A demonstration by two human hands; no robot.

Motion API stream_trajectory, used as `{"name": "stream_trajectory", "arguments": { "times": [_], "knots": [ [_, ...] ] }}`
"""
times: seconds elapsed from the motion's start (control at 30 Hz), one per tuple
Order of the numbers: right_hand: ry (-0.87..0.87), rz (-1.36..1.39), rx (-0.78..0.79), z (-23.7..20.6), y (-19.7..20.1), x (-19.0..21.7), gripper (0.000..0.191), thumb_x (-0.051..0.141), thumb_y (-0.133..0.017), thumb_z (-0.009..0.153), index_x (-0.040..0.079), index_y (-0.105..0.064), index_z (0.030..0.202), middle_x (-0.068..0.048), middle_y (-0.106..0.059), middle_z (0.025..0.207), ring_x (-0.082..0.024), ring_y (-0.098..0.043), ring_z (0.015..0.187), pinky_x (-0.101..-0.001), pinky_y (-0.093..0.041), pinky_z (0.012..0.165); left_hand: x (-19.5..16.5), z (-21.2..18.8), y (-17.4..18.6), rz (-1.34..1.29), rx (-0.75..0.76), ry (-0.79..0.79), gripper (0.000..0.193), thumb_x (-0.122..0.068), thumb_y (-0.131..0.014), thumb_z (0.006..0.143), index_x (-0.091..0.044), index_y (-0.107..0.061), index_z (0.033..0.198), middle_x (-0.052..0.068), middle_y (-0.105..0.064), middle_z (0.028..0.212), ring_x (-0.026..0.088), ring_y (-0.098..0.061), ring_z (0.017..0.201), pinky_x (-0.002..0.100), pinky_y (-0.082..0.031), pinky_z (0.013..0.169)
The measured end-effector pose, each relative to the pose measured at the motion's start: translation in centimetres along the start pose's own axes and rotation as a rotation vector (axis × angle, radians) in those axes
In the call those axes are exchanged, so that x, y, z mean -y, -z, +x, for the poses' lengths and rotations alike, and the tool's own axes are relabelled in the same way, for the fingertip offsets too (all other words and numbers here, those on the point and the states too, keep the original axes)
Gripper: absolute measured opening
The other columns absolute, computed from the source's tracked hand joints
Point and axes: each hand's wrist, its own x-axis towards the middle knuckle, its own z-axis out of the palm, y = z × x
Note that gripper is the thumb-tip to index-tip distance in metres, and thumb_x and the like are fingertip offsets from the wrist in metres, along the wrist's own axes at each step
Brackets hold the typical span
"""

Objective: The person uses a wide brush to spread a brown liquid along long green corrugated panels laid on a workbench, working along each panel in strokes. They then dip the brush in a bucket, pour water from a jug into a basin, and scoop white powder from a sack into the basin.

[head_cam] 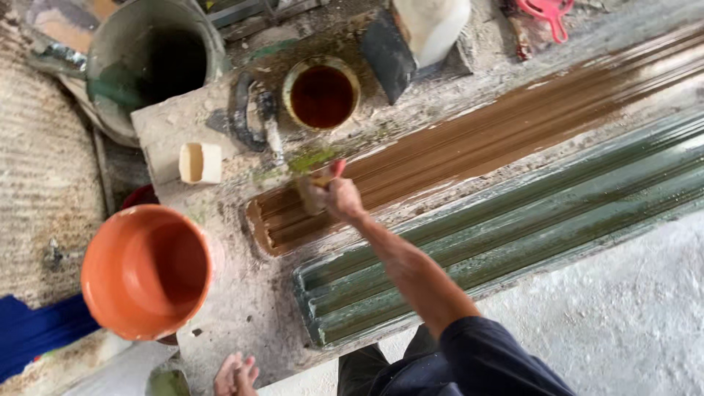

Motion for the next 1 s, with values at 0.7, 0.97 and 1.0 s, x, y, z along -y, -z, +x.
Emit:
{"name": "stream_trajectory", "arguments": {
  "times": [0.7, 0.97, 1.0],
  "knots": [
    [0.388, -1.166, -0.844, -2.0, 75.3, -21.3, 0.010, 0.009, -0.059, 0.107, 0.002, -0.067, 0.107, 0.000, -0.063, 0.076, -0.005, -0.055, 0.059, -0.0175, -0.043, 0.043, 3.3, -13.7, -33.1, 0.226, 0.533, 0.308, 0.044, -0.005, -0.058, 0.094, -0.011, -0.054, 0.137, 0.017, -0.066, 0.130, 0.028, -0.074, 0.099, 0.046, -0.064, 0.079],
    [0.090, -0.142, -1.168, -6.3, 70.4, -24.5, 0.035, 0.032, -0.049, 0.129, 0.004, -0.065, 0.117, -0.016, -0.056, 0.087, -0.015, -0.054, 0.066, -0.0294, -0.068, 0.092, -0.5, -13.4, -31.6, 0.266, 0.438, 0.200, 0.037, -0.008, -0.056, 0.098, -0.007, -0.057, 0.136, 0.019, -0.067, 0.131, 0.028, -0.073, 0.101, 0.041, -0.062, 0.079],
    [0.109, -0.146, -1.197, -6.4, 66.3, -24.1, 0.031, 0.029, -0.047, 0.121, 0.003, -0.039, 0.134, -0.016, -0.054, 0.094, -0.015, -0.056, 0.074, -0.0319, -0.066, 0.090, -0.7, -13.7, -31.0, 0.251, 0.442, 0.203, 0.037, -0.008, -0.056, 0.099, -0.006, -0.057, 0.136, 0.019, -0.068, 0.131, 0.028, -0.073, 0.101, 0.041, -0.062, 0.079]
  ]
}}
